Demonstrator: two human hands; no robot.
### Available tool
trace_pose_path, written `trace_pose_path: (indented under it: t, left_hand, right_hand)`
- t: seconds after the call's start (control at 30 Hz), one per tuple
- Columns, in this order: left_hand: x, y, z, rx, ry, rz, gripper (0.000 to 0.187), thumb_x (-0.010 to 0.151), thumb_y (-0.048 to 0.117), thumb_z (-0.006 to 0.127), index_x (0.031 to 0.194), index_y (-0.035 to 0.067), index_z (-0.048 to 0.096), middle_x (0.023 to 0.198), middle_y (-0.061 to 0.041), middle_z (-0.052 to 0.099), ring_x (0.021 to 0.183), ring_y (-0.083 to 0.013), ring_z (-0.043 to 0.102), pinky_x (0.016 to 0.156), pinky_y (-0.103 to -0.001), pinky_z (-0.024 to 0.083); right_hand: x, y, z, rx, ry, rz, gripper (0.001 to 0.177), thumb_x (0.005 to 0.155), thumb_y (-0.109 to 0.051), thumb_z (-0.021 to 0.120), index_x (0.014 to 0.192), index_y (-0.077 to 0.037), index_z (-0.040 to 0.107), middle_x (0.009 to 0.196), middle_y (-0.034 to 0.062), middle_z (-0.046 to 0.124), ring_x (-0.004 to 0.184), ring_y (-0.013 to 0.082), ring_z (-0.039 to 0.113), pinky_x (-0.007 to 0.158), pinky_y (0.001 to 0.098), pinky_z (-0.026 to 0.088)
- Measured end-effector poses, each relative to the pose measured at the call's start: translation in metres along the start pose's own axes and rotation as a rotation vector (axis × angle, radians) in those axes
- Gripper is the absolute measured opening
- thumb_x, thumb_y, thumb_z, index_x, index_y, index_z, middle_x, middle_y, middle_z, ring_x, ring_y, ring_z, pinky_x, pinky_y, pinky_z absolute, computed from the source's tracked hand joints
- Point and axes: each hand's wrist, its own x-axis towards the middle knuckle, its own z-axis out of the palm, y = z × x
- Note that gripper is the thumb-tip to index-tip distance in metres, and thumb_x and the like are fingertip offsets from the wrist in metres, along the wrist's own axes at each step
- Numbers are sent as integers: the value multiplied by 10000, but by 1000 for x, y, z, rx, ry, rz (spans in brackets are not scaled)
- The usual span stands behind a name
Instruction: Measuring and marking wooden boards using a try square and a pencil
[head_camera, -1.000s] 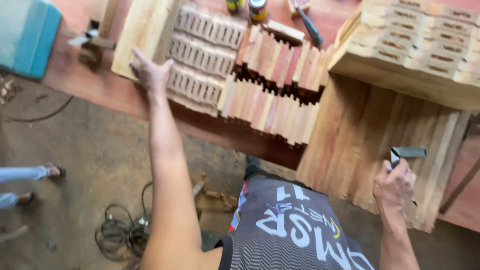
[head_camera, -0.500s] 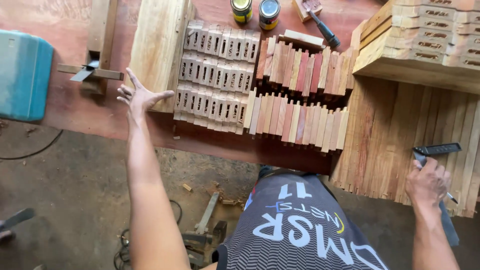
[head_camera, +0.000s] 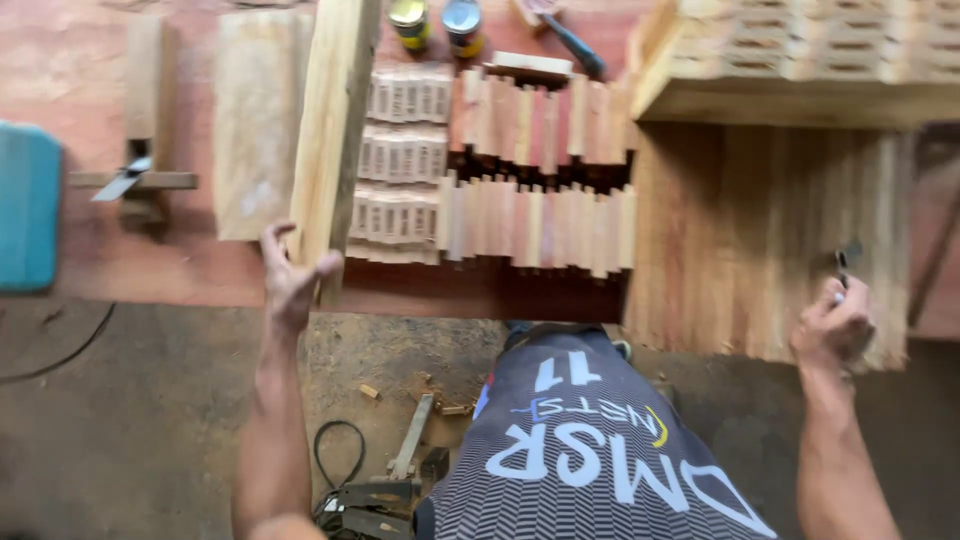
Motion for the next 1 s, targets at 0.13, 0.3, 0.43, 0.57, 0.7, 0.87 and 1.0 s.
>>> trace_pose_path:
  t: [0.13, 0.3, 0.43, 0.57, 0.7, 0.87, 1.0]
  left_hand:
    - [-64, 12, 78, 100, -71, 64, 772, 489, 272, 659, 1166, 137, 313, 1092, -130, 406, 937, -241, 463, 636, -335, 470]
    - [-108, 17, 188, 314, -197, 420, 871, 398, 453, 784, 1132, 163, 414, 1185, -134, 413, 1094, -280, 411, 906, -408, 344]
    - [-104, 7, 288, 357, -323, 685, 844, 387, 565, 743, 1062, 161, 437, 1204, -252, 383, 1107, -403, 391, 884, -522, 300]
    - [-108, -2, 361, 428, -456, 684, 907, 309, 522, 822, 1035, 186, 395, 1190, -228, 379, 1105, -400, 392, 917, -476, 227]
    - [-106, 1, 378, 600, -526, 744, 932, 306, 515, 823, 1067, 169, 409, 1274, -285, 314, 1159, -426, 328, 953, -508, 176]
    - [-101, 21, 378, 770, -584, 757, 1208, 316, 417, 827, 1353, 149, 267, 1335, -323, 220, 1240, -482, 214, 1037, -564, 76]
    - [-113, 21, 395, 887, -574, 657, 1322, 443, 694, 691, 1450, 132, 45, 1431, -340, -7, 1343, -465, -6, 1078, -543, -32]
  right_hand:
    - [-12, 8, -54, 141, 206, 104, 291, 1038, -191, 404, 1023, 38, 583, 818, 198, 584, 706, 370, 537, 606, 412, 393]
    - [-32, 28, -121, 267, 277, 201, 366, 1039, -247, 356, 1066, 67, 542, 949, 229, 578, 813, 387, 517, 698, 419, 384]
    - [-65, 71, -138, 299, 313, 283, 277, 1007, -172, 391, 1066, 46, 552, 934, 240, 583, 834, 409, 536, 739, 429, 411]
    - [-101, 104, -149, 320, 288, 337, 232, 980, -117, 408, 1056, 42, 557, 916, 261, 583, 815, 464, 525, 749, 483, 414]
    - [-137, 120, -153, 288, 288, 389, 253, 991, -152, 398, 1063, 30, 557, 931, 239, 593, 809, 438, 534, 750, 462, 422]
    - [-177, 130, -147, 339, 292, 451, 249, 975, -146, 416, 1050, 34, 569, 892, 238, 594, 778, 450, 525, 721, 466, 420]
    - [-190, 136, -147, 359, 259, 503, 260, 981, -188, 421, 1058, -6, 589, 890, 197, 609, 766, 406, 549, 718, 427, 438]
